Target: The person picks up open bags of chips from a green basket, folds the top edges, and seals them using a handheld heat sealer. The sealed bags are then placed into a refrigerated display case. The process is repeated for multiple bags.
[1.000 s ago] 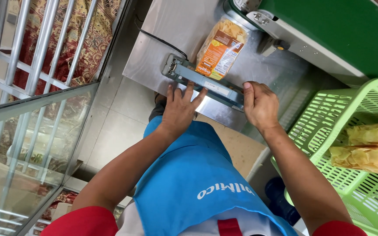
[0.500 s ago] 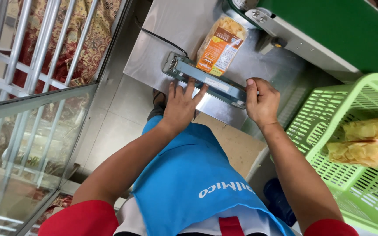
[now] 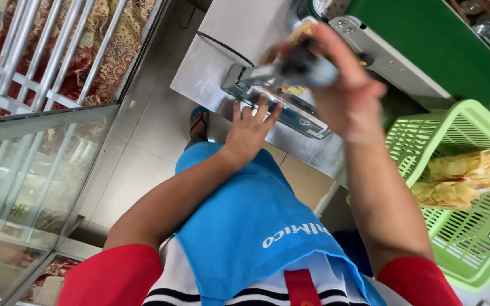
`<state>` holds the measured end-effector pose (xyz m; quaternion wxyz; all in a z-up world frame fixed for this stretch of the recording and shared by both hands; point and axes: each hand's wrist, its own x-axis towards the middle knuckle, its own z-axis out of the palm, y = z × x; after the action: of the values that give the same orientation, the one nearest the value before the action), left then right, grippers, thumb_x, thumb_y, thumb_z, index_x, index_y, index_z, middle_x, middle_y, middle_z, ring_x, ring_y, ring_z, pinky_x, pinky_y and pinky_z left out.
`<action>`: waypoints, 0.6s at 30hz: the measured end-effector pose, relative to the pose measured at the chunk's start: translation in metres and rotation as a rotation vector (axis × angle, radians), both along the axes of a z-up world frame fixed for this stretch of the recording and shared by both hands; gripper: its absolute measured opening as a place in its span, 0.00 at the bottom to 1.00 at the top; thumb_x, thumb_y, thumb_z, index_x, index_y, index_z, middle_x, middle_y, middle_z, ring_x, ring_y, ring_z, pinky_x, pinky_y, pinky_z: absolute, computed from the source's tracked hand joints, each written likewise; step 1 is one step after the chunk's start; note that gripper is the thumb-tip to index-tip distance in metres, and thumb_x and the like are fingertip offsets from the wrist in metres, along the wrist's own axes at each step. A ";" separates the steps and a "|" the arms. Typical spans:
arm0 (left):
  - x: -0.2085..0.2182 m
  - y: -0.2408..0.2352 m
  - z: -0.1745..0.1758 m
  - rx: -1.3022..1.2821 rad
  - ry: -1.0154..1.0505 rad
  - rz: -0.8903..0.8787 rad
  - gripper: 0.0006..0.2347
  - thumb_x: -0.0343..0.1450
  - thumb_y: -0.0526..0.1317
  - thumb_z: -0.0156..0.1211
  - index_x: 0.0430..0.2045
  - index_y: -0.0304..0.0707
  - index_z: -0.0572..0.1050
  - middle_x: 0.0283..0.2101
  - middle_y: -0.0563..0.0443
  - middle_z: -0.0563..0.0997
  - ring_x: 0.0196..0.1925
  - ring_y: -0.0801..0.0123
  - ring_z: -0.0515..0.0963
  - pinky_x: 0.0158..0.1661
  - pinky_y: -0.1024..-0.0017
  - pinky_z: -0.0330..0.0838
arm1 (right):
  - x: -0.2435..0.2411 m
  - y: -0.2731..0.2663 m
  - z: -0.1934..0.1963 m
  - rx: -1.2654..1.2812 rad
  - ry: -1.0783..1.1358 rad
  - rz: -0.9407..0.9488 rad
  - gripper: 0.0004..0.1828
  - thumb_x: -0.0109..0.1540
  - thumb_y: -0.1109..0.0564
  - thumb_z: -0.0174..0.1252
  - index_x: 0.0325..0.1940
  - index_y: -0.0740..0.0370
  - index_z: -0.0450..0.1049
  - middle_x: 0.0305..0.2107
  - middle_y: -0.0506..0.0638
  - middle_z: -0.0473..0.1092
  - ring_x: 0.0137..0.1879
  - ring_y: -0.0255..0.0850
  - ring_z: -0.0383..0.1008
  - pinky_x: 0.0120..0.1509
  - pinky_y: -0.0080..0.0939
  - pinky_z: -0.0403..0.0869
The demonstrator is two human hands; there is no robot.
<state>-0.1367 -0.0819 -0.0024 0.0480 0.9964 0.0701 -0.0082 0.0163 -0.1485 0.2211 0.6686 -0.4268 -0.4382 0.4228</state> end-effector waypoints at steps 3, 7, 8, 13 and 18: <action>0.003 -0.003 -0.008 0.022 -0.092 0.039 0.28 0.73 0.34 0.48 0.71 0.59 0.59 0.70 0.38 0.63 0.39 0.47 0.76 0.62 0.32 0.61 | 0.019 0.054 -0.100 -0.237 -0.586 -0.104 0.49 0.72 0.22 0.26 0.81 0.63 0.51 0.78 0.56 0.50 0.76 0.45 0.61 0.74 0.46 0.67; -0.003 0.007 -0.016 0.029 -0.316 0.051 0.21 0.69 0.34 0.56 0.58 0.53 0.74 0.56 0.44 0.72 0.36 0.39 0.77 0.57 0.37 0.69 | -0.029 0.128 -0.099 -0.284 -0.487 -0.022 0.36 0.75 0.34 0.43 0.81 0.54 0.51 0.78 0.54 0.51 0.83 0.43 0.50 0.86 0.42 0.52; -0.005 0.010 -0.023 -0.115 -0.310 0.006 0.22 0.69 0.30 0.55 0.59 0.45 0.72 0.54 0.40 0.74 0.40 0.34 0.74 0.60 0.34 0.64 | -0.035 0.136 -0.104 -0.375 -0.552 -0.044 0.35 0.74 0.35 0.44 0.79 0.55 0.53 0.76 0.57 0.53 0.82 0.48 0.52 0.84 0.46 0.55; -0.010 0.027 -0.023 -0.250 -0.230 -0.086 0.23 0.70 0.31 0.55 0.64 0.40 0.68 0.62 0.35 0.73 0.57 0.28 0.71 0.64 0.43 0.60 | -0.039 0.123 -0.124 -0.427 -0.702 -0.111 0.28 0.73 0.45 0.50 0.74 0.62 0.62 0.71 0.60 0.60 0.79 0.53 0.55 0.82 0.52 0.57; -0.005 0.054 0.023 -0.243 0.005 -0.224 0.20 0.65 0.31 0.56 0.53 0.37 0.74 0.73 0.34 0.58 0.29 0.47 0.79 0.42 0.47 0.74 | -0.024 0.011 -0.120 -0.453 -0.579 -0.533 0.21 0.65 0.69 0.42 0.57 0.62 0.75 0.41 0.50 0.71 0.47 0.40 0.72 0.56 0.40 0.74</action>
<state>-0.1414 -0.0278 0.0206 0.1670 0.9847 -0.0430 -0.0243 -0.0081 -0.1374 0.1012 0.4940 -0.7608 -0.3783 0.1843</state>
